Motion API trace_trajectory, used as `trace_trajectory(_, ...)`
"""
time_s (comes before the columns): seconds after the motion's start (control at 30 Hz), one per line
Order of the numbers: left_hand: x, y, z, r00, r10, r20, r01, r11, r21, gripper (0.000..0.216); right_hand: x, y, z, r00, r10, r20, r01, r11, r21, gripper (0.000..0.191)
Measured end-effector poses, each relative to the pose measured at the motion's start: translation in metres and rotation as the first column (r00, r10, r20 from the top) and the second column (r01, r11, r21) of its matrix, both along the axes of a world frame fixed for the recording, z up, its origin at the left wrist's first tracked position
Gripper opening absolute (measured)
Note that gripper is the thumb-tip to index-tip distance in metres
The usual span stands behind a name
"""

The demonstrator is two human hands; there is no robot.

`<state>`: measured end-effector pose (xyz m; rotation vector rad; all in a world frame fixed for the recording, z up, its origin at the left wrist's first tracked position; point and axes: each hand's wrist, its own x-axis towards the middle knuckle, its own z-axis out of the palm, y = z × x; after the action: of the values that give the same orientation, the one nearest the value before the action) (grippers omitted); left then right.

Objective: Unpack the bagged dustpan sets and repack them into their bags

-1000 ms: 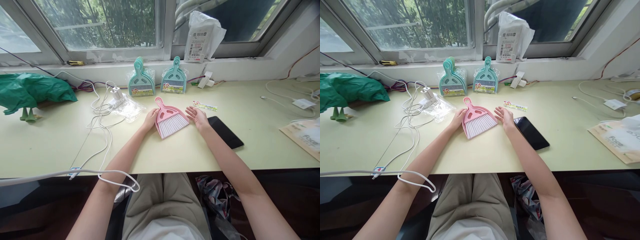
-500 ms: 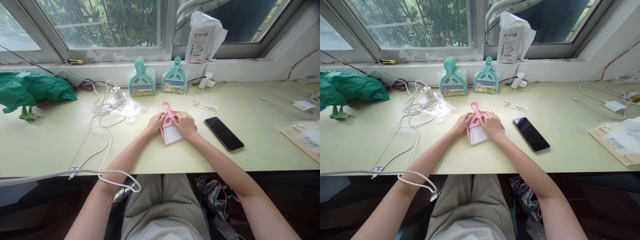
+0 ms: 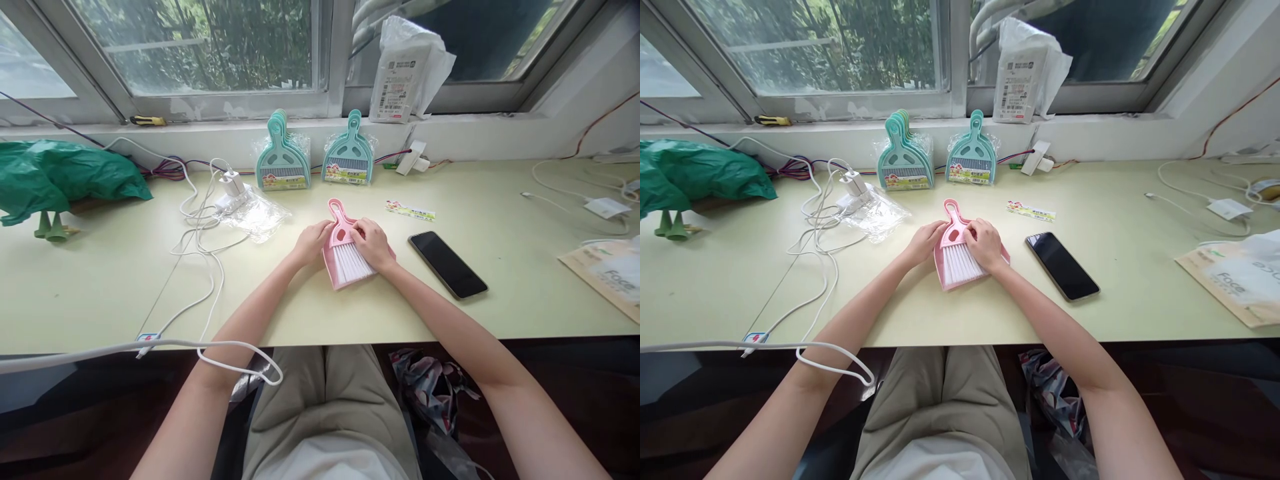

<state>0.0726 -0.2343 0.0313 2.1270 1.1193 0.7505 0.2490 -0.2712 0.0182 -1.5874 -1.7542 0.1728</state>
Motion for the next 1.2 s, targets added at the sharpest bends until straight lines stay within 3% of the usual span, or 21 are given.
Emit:
trace_trajectory(0.27, 0.002, -0.010, 0.021, 1.000, 0.023, -0.008, -0.023, 1.000, 0.005, 0.045, 0.002, -0.003, 0.006, 0.992, 0.038, -0.123, -0.038, 0.999, 0.009, 0.018)
trace_trajectory(0.4, 0.002, -0.010, 0.023, 0.997, 0.005, -0.077, -0.002, 0.999, 0.042, 0.047, 0.003, -0.002, 0.006, 0.985, 0.076, -0.158, -0.076, 0.997, 0.008, 0.017)
trace_trajectory(0.5, 0.002, -0.011, 0.020, 0.988, 0.017, -0.153, -0.001, 0.994, 0.109, 0.045, 0.003, -0.002, 0.007, 0.993, 0.082, -0.087, -0.082, 0.997, 0.008, 0.018)
trace_trajectory(0.73, 0.007, -0.021, 0.018, 0.963, 0.136, -0.234, -0.102, 0.984, 0.149, 0.041, -0.002, -0.009, 0.017, 0.979, -0.086, 0.187, 0.077, 0.996, 0.055, 0.028)
trace_trajectory(1.07, 0.007, -0.024, 0.025, 0.949, 0.140, -0.283, -0.099, 0.983, 0.153, 0.030, -0.008, -0.011, 0.021, 0.984, -0.130, 0.120, 0.120, 0.989, 0.087, 0.017)
trace_trajectory(1.2, 0.006, -0.024, 0.027, 0.943, 0.159, -0.292, -0.106, 0.976, 0.191, 0.028, -0.007, -0.012, 0.023, 0.994, -0.096, 0.045, 0.095, 0.995, 0.019, 0.019)
